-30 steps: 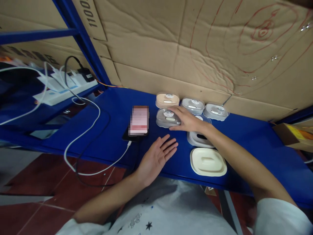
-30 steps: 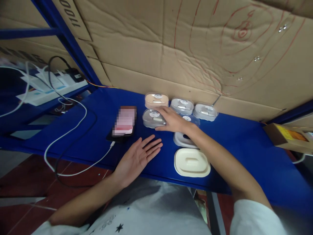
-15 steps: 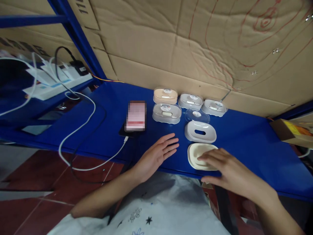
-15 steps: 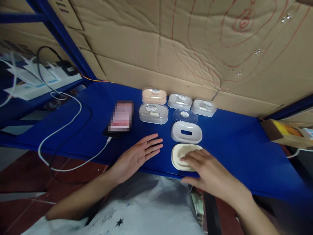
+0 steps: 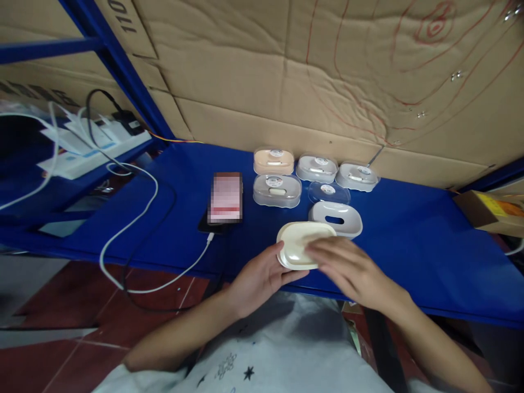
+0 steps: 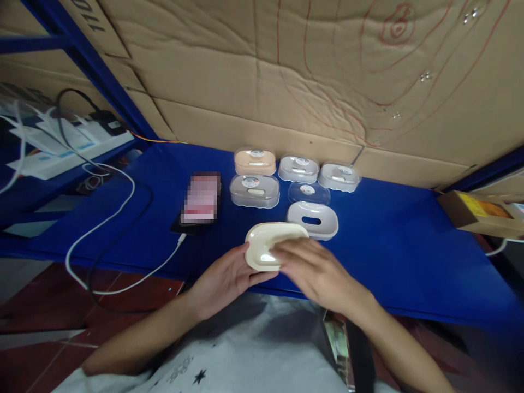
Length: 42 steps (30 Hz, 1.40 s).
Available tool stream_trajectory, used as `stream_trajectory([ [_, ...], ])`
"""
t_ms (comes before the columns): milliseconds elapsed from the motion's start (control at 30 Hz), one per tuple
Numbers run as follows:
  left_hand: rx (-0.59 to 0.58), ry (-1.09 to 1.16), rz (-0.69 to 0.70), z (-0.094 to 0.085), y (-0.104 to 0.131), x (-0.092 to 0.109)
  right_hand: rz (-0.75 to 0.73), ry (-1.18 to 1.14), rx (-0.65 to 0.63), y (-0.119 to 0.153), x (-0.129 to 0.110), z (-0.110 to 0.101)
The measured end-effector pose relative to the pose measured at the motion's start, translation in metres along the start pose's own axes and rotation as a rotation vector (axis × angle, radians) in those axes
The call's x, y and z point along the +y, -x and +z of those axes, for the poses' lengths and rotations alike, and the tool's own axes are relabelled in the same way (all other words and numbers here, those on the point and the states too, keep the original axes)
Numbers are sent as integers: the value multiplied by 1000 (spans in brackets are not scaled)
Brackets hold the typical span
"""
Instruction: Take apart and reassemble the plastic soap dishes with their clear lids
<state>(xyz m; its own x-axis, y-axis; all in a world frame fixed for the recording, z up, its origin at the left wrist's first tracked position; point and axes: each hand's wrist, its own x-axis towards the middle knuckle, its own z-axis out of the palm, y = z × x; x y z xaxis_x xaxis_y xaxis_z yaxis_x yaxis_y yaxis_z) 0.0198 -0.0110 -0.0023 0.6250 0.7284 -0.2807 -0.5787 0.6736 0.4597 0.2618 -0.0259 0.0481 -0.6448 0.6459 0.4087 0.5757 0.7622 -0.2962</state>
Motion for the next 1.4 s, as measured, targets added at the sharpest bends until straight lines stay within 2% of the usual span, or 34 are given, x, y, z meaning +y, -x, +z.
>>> stream_trajectory([
  [67,88,13,22,2,-1,2,144,103,38,7,21,-4],
  [133,176,11,54,6,-1,5,271,235,-5,18,43,-7],
  [267,271,21,97,10,-1,10,313,398,-149,30,67,-10],
  [367,276,37,94,8,0,11,322,403,-85,22,61,-14],
  [467,245,55,109,6,0,11,286,357,30,5,41,-17],
  [600,215,61,150,5,-1,11,84,258,-57,-15,13,-7],
  [700,195,49,164,5,-2,12,-31,300,-63,-23,3,4],
  [900,192,77,174,3,-4,12,-118,360,-54,-22,0,13],
  [1033,186,64,211,3,-4,10,-127,301,-82,-22,4,16],
  [1133,238,23,258,3,-4,10,-132,128,-104,-26,25,10],
  [1200,250,2,254,4,-4,10,-36,64,-45,-27,52,3],
  [1300,231,7,218,5,-5,12,234,164,66,-24,99,0],
  [1400,230,13,199,3,-7,14,307,250,-19,-15,130,5],
])
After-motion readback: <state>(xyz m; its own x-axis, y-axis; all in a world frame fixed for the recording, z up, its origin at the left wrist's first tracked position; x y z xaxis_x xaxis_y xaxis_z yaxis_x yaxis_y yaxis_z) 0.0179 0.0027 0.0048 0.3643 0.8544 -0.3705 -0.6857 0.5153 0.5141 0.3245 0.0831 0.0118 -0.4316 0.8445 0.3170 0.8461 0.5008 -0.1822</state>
